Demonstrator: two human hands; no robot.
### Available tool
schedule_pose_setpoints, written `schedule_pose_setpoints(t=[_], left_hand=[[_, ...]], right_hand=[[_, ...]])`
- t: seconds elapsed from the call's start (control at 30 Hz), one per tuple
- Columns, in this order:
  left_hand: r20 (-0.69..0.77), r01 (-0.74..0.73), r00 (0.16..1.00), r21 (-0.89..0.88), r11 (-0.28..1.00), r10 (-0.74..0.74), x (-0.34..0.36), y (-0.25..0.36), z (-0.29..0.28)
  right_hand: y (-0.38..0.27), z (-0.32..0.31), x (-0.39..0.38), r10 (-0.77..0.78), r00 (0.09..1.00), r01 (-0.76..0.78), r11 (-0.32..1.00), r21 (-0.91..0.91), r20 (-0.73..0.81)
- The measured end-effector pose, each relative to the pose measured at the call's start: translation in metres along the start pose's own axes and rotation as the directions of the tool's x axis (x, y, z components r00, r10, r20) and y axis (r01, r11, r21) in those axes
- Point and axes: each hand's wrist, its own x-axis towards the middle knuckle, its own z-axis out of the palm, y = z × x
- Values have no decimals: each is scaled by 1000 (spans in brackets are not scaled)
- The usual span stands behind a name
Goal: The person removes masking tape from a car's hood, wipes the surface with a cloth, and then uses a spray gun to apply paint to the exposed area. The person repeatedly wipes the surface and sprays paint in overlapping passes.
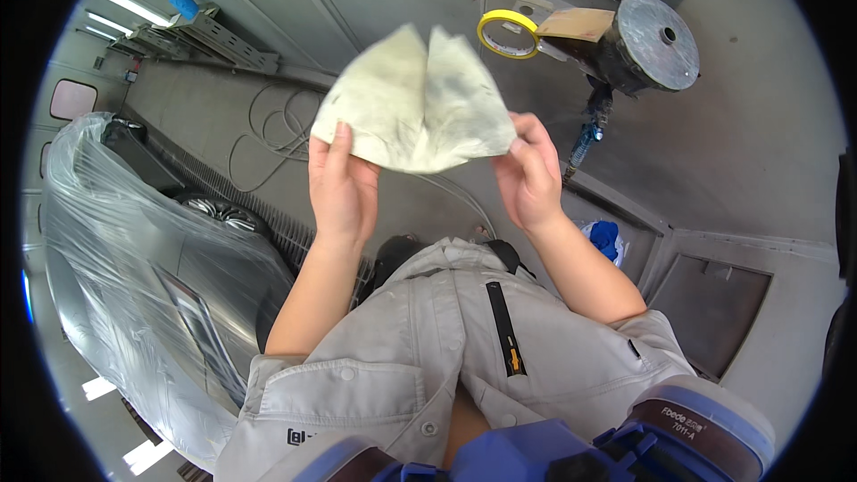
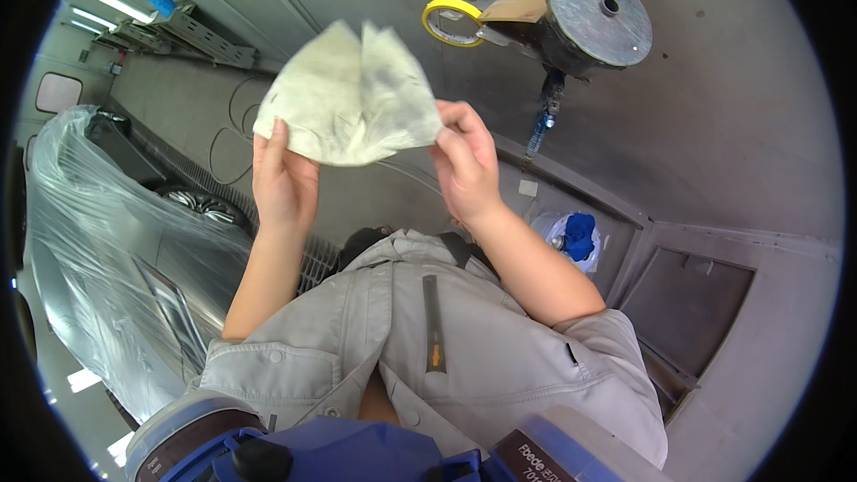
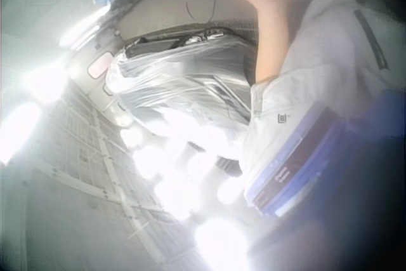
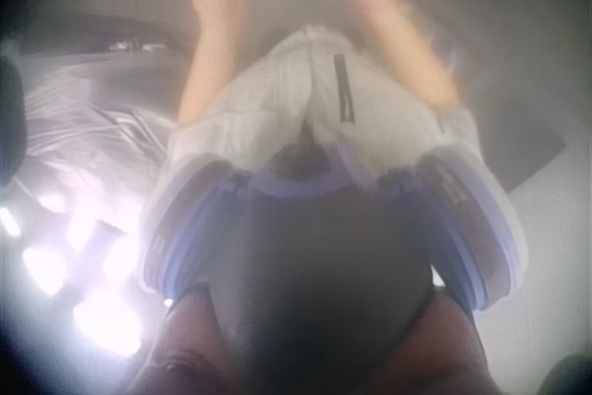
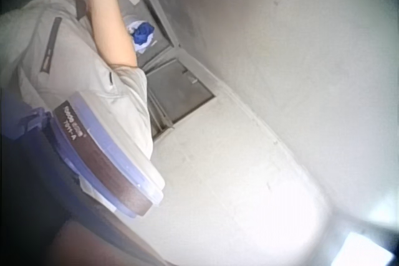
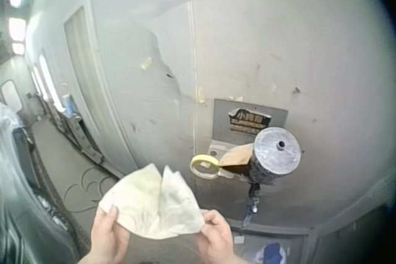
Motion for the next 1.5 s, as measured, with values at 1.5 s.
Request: schedule_pose_setpoints(t=[1.5], left_hand=[[253,279,893,340,898,-373,15,39,-183]], right_hand=[[118,178,-11,112,961,-270,587,-763,-254]])
